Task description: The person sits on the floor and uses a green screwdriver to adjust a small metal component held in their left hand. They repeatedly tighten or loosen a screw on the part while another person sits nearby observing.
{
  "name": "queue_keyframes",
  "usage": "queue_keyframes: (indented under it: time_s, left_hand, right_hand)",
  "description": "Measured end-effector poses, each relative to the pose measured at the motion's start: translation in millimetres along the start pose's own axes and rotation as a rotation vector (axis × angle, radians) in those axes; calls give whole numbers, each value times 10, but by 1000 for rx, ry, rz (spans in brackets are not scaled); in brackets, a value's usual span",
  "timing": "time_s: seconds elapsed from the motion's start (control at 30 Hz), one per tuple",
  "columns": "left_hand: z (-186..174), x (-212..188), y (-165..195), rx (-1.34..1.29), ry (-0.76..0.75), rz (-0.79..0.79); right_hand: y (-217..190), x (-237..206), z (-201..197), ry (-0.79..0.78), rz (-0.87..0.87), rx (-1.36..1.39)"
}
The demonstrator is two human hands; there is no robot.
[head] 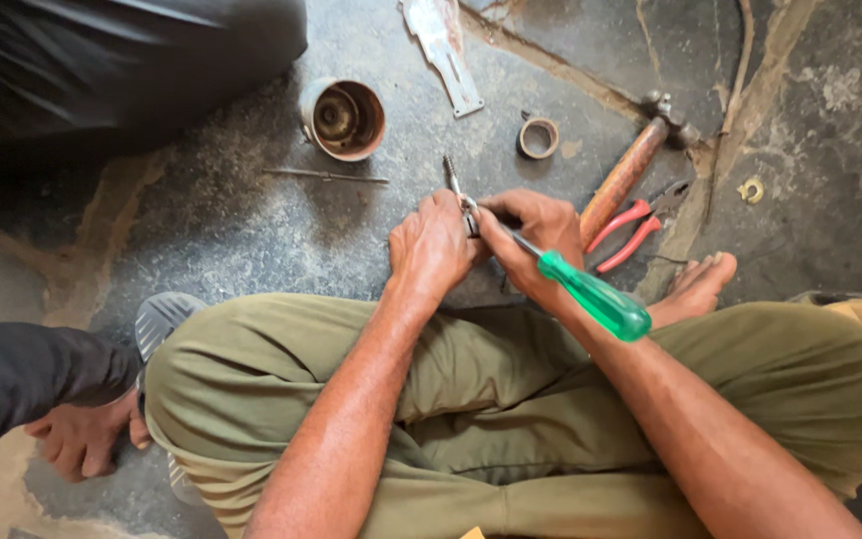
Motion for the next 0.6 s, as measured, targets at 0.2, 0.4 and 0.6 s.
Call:
queue_keyframes:
  time_s: [0.2, 0.4, 0.6]
  left_hand:
    - [-11, 10, 8, -10, -4, 4]
    - [-15, 15, 17, -26, -21, -21]
    - [9, 20, -6, -16, -54, -50]
  right_hand:
    - [38, 5, 2, 12, 21, 50]
    - [-29, -3, -12, 7, -24, -12]
    - [-4, -17, 17, -18, 32, 26]
Point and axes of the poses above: each hand's wrist, its own x-axis towards the middle knuckle, its own z-axis out of the palm, y = z × x, the point moved 9 cm from there along x, towards the middle knuckle, and after that the axes turned 11 degrees about -y, right-handed, at the moved point
